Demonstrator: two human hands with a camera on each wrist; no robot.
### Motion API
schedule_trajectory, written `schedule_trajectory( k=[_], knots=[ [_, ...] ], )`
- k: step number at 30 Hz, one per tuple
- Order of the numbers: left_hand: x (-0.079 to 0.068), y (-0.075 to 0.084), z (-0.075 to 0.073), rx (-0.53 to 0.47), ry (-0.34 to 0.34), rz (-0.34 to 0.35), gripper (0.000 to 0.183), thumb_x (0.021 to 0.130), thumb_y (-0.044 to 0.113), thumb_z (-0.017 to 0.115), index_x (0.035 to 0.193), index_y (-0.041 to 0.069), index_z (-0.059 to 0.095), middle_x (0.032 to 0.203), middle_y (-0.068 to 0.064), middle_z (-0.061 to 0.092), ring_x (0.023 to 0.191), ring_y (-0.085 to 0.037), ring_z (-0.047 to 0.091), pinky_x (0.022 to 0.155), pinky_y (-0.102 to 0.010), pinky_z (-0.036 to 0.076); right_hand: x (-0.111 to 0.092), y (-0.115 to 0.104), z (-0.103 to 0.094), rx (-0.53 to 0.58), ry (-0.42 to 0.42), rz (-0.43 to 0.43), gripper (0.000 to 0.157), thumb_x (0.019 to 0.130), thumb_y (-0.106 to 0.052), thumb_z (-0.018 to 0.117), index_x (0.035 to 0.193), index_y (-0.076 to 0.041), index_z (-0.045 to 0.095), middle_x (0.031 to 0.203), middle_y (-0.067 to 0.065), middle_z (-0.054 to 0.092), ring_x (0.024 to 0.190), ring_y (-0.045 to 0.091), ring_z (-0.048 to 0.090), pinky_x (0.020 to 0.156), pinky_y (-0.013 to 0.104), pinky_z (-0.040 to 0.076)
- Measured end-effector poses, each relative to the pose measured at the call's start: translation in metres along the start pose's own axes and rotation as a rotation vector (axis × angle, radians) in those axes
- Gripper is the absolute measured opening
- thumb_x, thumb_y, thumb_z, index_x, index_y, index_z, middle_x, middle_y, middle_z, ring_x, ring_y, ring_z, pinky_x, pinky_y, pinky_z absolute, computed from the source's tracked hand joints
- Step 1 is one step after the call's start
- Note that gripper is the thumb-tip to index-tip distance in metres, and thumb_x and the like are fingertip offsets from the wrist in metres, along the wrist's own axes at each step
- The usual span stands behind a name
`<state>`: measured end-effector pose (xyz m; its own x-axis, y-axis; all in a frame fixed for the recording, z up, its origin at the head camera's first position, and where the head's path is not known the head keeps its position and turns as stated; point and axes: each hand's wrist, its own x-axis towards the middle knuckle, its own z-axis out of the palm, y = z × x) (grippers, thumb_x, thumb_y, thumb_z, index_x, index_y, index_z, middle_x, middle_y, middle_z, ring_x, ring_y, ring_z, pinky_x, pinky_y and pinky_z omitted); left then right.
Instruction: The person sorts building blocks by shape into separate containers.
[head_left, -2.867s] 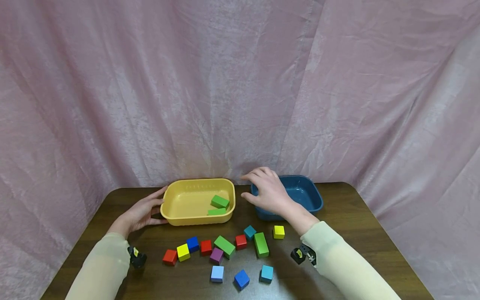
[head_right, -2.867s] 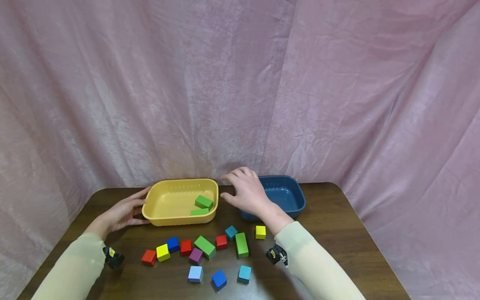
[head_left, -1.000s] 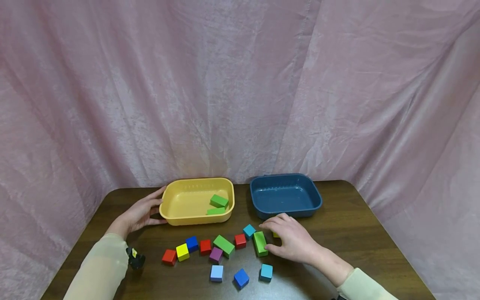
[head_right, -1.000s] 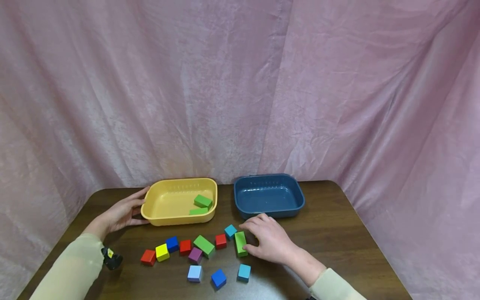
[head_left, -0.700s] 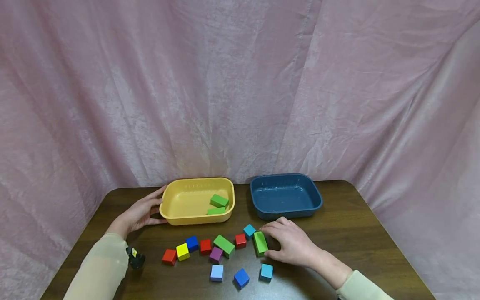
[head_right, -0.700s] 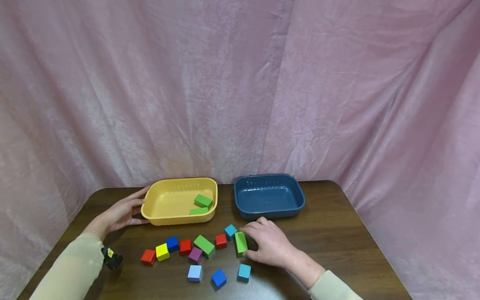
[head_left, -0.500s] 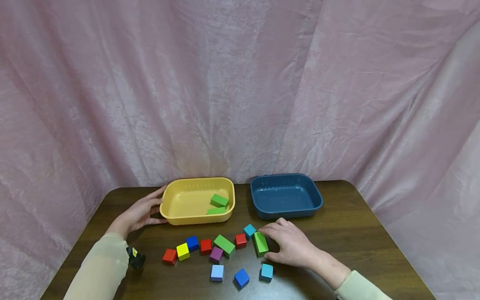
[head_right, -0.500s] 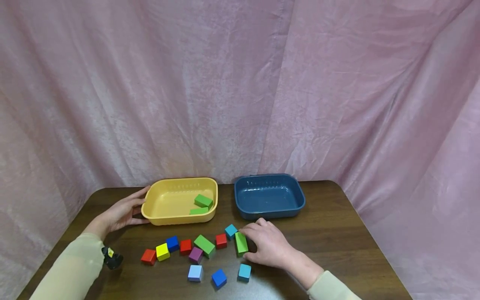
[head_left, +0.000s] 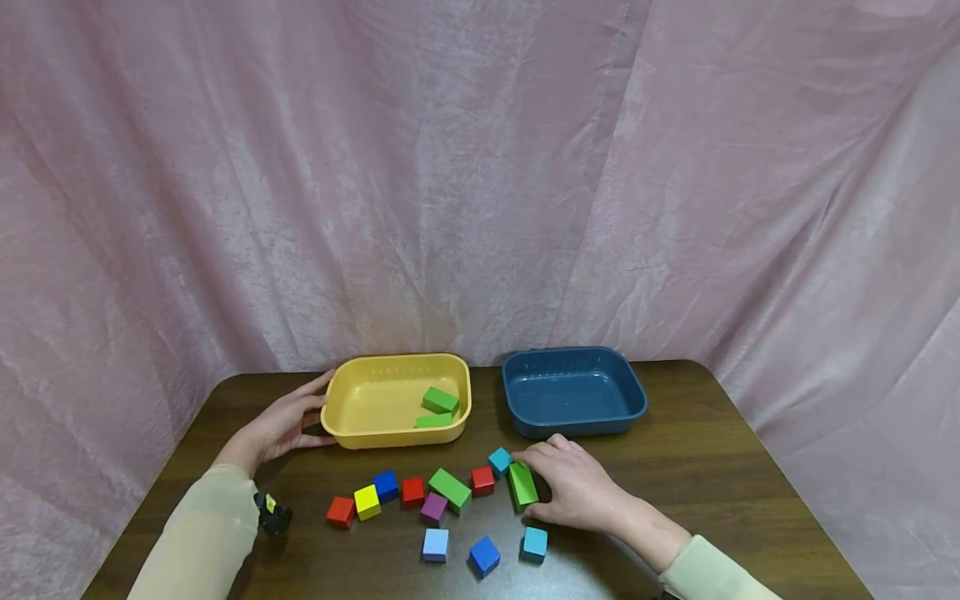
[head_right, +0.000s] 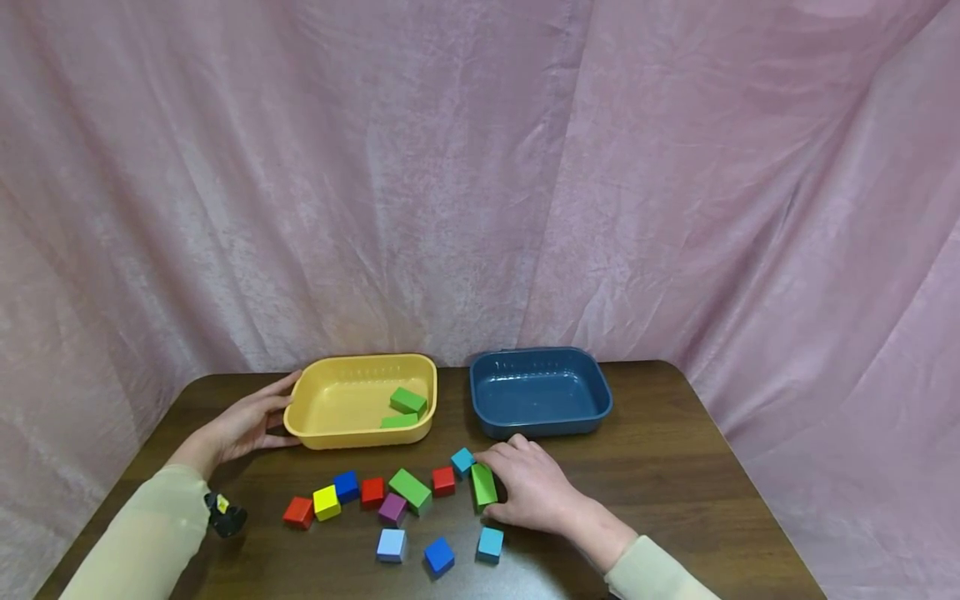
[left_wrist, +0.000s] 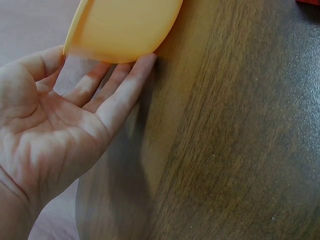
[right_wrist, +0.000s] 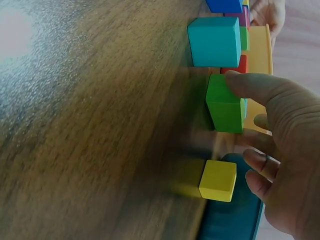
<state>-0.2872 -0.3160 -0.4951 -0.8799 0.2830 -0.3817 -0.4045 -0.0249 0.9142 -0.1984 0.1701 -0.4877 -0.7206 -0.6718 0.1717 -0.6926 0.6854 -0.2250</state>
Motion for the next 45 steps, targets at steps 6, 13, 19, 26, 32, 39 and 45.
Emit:
schedule_trajectory(
  k=[6, 13, 19, 26, 32, 39, 45],
  knots=[
    [0.0001, 0.0002, 0.0011, -0.007, -0.006, -0.001, 0.067, 0.093, 0.034, 0.054, 0.146, 0.043, 0.016, 0.147, -0.012, 0.020, 0.123, -0.038, 0.039, 0.087, -0.057, 0.042, 0.0011, -0.0002, -0.0011, -0.002, -0.016, 0.009, 0.069, 0.067, -0.044, 0.078, 0.128, -0.019, 0.055, 0.118, -0.009, 0.057, 0.098, 0.011, 0.043, 0.081, 0.034, 0.040],
    [0.0013, 0.0002, -0.0007, 0.002, -0.020, 0.013, 0.063, 0.096, 0.030, 0.049, 0.147, 0.042, 0.014, 0.149, -0.013, 0.017, 0.123, -0.039, 0.039, 0.087, -0.057, 0.042, -0.0027, 0.0011, -0.0038, -0.018, -0.019, 0.016, 0.070, 0.066, -0.049, 0.077, 0.126, -0.021, 0.056, 0.113, -0.011, 0.057, 0.095, 0.010, 0.042, 0.079, 0.033, 0.040],
    [0.0014, 0.0004, -0.0017, 0.000, -0.011, 0.010, 0.059, 0.098, 0.027, 0.045, 0.147, 0.041, 0.014, 0.149, -0.012, 0.018, 0.123, -0.039, 0.039, 0.086, -0.057, 0.042, -0.0041, 0.0036, -0.0031, -0.029, -0.028, 0.017, 0.071, 0.065, -0.054, 0.076, 0.125, -0.022, 0.057, 0.113, -0.012, 0.056, 0.095, 0.010, 0.041, 0.079, 0.033, 0.040],
    [0.0022, -0.0017, -0.0025, 0.001, -0.004, 0.001, 0.067, 0.092, 0.035, 0.055, 0.146, 0.043, 0.016, 0.148, -0.010, 0.019, 0.123, -0.038, 0.040, 0.086, -0.056, 0.043, -0.0039, 0.0046, -0.0004, -0.007, -0.036, 0.017, 0.072, 0.065, -0.050, 0.077, 0.128, -0.023, 0.055, 0.113, -0.013, 0.058, 0.093, 0.010, 0.041, 0.075, 0.031, 0.039],
    [0.0016, -0.0013, -0.0017, -0.004, -0.010, 0.006, 0.068, 0.092, 0.034, 0.055, 0.146, 0.042, 0.015, 0.148, -0.012, 0.019, 0.123, -0.039, 0.039, 0.086, -0.057, 0.042, -0.0039, 0.0046, 0.0004, 0.012, -0.033, 0.029, 0.070, 0.065, -0.048, 0.078, 0.128, -0.024, 0.055, 0.113, -0.015, 0.057, 0.092, 0.008, 0.040, 0.075, 0.030, 0.038],
    [0.0013, 0.0005, -0.0004, -0.001, -0.013, 0.010, 0.067, 0.093, 0.032, 0.054, 0.147, 0.041, 0.015, 0.149, -0.012, 0.018, 0.124, -0.039, 0.038, 0.086, -0.057, 0.042, -0.0045, 0.0046, 0.0006, -0.002, 0.017, 0.025, 0.070, 0.065, -0.047, 0.077, 0.126, -0.021, 0.057, 0.112, -0.013, 0.055, 0.094, 0.009, 0.041, 0.078, 0.032, 0.039],
    [0.0015, 0.0005, 0.0005, 0.001, -0.011, 0.003, 0.066, 0.093, 0.032, 0.054, 0.147, 0.042, 0.016, 0.150, -0.010, 0.017, 0.125, -0.039, 0.037, 0.087, -0.057, 0.042, -0.0036, 0.0030, -0.0004, 0.007, 0.053, 0.026, 0.067, 0.063, -0.045, 0.078, 0.122, -0.020, 0.058, 0.112, -0.012, 0.053, 0.097, 0.010, 0.040, 0.080, 0.033, 0.039]
  ],
)
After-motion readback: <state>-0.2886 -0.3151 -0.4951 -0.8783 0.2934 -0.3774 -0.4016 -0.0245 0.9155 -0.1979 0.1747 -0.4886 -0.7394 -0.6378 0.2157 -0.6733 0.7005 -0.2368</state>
